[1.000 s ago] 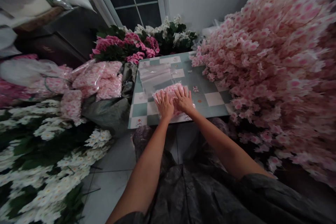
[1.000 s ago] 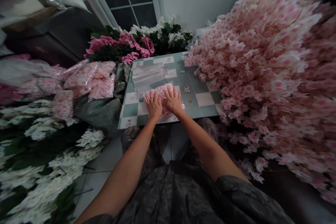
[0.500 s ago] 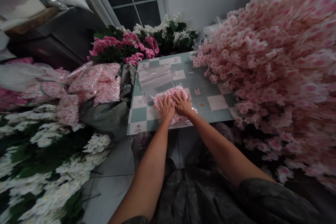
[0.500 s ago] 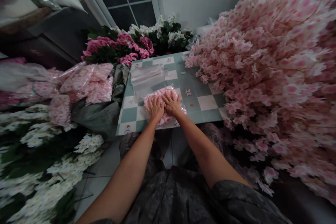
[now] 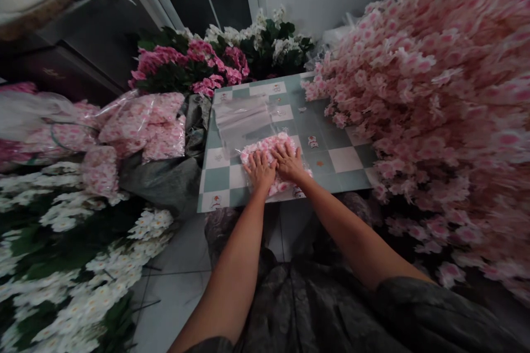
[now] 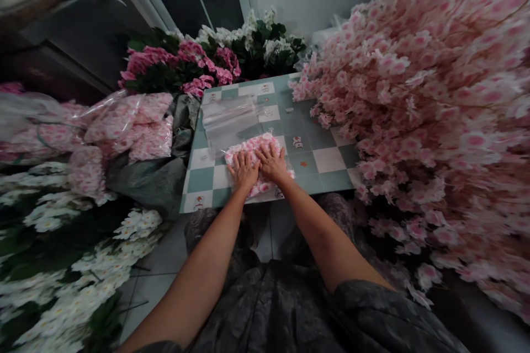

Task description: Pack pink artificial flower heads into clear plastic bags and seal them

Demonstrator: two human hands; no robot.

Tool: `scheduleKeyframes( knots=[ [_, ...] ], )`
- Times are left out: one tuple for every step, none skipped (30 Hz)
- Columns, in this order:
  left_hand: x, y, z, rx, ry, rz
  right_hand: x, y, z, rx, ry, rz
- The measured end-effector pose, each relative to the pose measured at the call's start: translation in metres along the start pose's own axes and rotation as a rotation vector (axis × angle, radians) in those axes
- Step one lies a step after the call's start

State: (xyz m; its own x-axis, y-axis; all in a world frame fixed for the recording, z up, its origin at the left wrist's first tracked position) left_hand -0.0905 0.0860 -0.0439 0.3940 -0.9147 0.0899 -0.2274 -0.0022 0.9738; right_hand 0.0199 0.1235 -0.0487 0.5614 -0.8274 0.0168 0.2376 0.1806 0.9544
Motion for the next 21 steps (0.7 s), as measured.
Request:
scheduleKeyframes(
  knots=[
    [0.000,0.000,0.000,0.001,0.004,-0.005,0.001,0.000,0.000,-0.001,0.000,-0.004],
    [0.000,0.001,-0.001,0.002,0.005,-0.008,0.001,0.001,0.001,-0.004,0.000,-0.009],
    [0.000,0.002,-0.001,0.006,0.006,-0.006,0.001,0.001,0.001,-0.008,-0.003,-0.012],
    [-0.001,0.004,-0.002,0.012,0.006,0.000,0.000,0.002,0.002,-0.014,-0.005,-0.014],
    [-0.002,0.007,-0.002,0.019,0.010,-0.004,-0.001,0.004,0.003,-0.019,-0.010,-0.022],
    [-0.004,0.011,-0.001,0.024,0.017,-0.023,-0.003,0.006,0.002,-0.023,-0.022,-0.037],
    [-0.006,0.016,0.000,0.026,0.022,-0.055,-0.006,0.009,0.002,-0.024,-0.035,-0.063],
    [-0.008,0.021,0.002,0.024,0.021,-0.092,-0.010,0.012,0.001,-0.023,-0.039,-0.095],
    [-0.011,0.025,0.004,0.018,0.018,-0.125,-0.013,0.015,0.000,-0.018,-0.037,-0.126],
    [-0.013,0.026,0.006,0.011,0.014,-0.141,-0.016,0.017,-0.001,-0.014,-0.027,-0.144],
    [-0.015,0.025,0.009,0.006,0.013,-0.134,-0.020,0.016,-0.003,-0.011,-0.017,-0.144],
    [-0.017,0.021,0.012,0.004,0.012,-0.111,-0.022,0.013,-0.005,-0.011,-0.007,-0.130],
    [-0.019,0.016,0.015,0.003,0.015,-0.086,-0.024,0.010,-0.007,-0.012,-0.002,-0.111],
    [-0.020,0.012,0.018,0.002,0.022,-0.068,-0.025,0.006,-0.010,-0.014,-0.001,-0.096],
    [-0.022,0.008,0.021,-0.002,0.027,-0.062,-0.025,0.003,-0.012,-0.016,-0.003,-0.089],
    [-0.023,0.006,0.022,-0.009,0.026,-0.066,-0.025,0.001,-0.013,-0.019,-0.002,-0.089],
    [-0.024,0.005,0.023,-0.016,0.027,-0.075,-0.025,0.001,-0.014,-0.022,0.001,-0.096],
    [-0.026,0.006,0.024,-0.019,0.031,-0.080,-0.026,0.002,-0.014,-0.028,0.004,-0.098],
    [-0.028,0.007,0.025,-0.018,0.035,-0.071,-0.026,0.003,-0.015,-0.041,0.005,-0.090],
    [-0.029,0.009,0.026,-0.011,0.038,-0.046,-0.027,0.005,-0.016,-0.065,0.007,-0.068],
    [-0.028,0.012,0.028,0.000,0.045,-0.017,-0.027,0.008,-0.019,-0.106,0.005,-0.039]
  ],
)
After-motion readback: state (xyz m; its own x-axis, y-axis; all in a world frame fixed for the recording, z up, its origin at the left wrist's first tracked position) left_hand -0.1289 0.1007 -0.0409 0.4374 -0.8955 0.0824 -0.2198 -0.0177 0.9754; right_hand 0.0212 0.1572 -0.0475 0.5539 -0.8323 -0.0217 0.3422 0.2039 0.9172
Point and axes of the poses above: each hand's wrist, its own x-axis away from the middle knuckle, its own y-axis out of the back of the hand, z = x × y, the point moved 7 cm from there along -x, towards the middle knuckle, and after that the axes turned 5 degrees about y, right-handed, at the moved point
